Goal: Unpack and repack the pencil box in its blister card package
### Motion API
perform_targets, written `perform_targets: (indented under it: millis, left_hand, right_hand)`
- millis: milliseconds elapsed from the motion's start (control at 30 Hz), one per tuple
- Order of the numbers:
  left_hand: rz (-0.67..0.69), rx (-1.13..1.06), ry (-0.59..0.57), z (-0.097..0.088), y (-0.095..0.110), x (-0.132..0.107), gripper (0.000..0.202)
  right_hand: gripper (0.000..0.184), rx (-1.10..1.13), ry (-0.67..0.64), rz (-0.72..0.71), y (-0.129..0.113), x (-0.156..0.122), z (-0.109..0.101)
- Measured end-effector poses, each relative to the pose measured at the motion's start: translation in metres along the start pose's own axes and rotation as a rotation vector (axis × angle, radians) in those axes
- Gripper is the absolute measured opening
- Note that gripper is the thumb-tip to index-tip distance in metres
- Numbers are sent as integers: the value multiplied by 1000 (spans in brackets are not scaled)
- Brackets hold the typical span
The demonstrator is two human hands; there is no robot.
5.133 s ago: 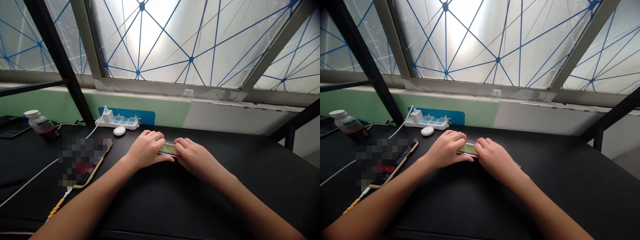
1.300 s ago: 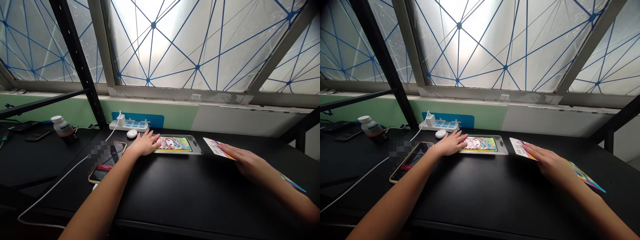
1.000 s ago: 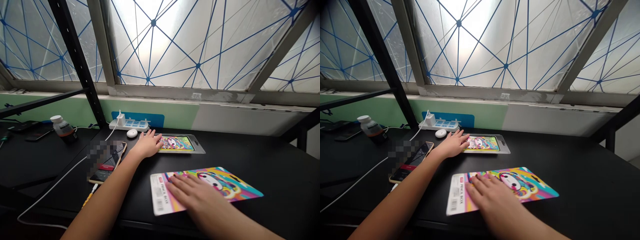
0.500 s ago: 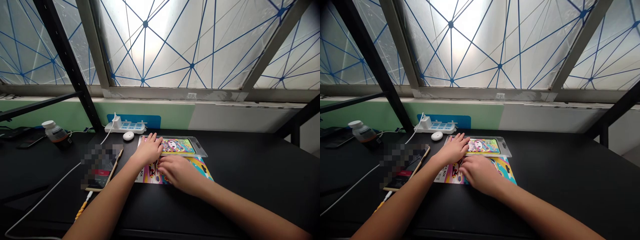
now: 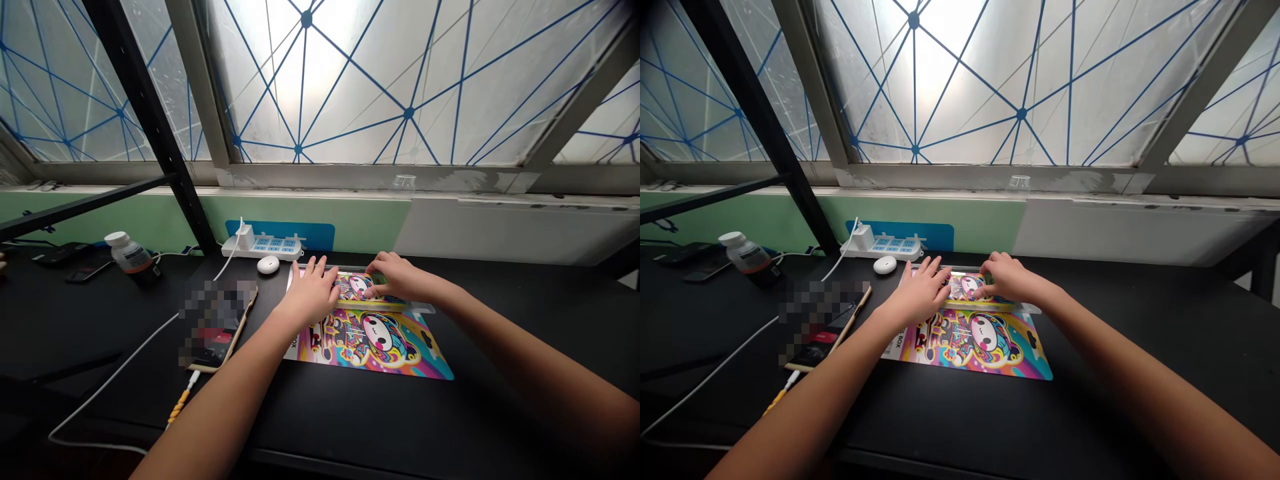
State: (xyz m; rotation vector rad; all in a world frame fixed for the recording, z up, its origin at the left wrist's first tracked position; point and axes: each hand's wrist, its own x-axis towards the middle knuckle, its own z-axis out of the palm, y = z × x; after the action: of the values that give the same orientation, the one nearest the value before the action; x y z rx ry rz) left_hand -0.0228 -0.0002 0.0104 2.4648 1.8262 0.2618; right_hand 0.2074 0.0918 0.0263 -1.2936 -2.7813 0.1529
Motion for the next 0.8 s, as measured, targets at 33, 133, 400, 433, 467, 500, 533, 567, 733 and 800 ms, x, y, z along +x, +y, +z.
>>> perform_targets:
  millis: [33,133,400,433,467,500,533,567,733,800]
  left_hand:
    - [6,11,24,-1,0,0,55]
    - [24,21,100,-6,-6,-1,57]
    - [144,-133,241,-44,-26,-14,51]
    - [166,-144,279,-47,-25,-17,43]
    - [181,-157,317,-48,-23,-21,36]
    - [187,-172,346,-48,-21,-24,30]
    - [185,-185,366,-46,-20,-25,25]
    - [178,-192,377,-44,-20,-26,22]
    - [97,-140,392,-26,-22,-12,21]
    - [69,-118,390,-18,-22,-6,23]
  right_hand:
    - [56,-19,27,1,-1,-1,2]
    - [56,-66,143,-16,-4,-9,4]
    - [37,-126,433,-136,-36,-60,-1]
    - [31,-147,456,-152,-39,-66,-1]
    - [25,-164,473,-165,-41,-70,-2]
    - [21,-174,483,-176,-41,-73,-2]
    - [19,-173,488,-184,-41,-75,-1]
    - [19,-164,490,-190,-41,-76,-1]
    - [37,-106,480,-143,-40,-67,10]
    - [47,-71,405,-101,-42,-60,15]
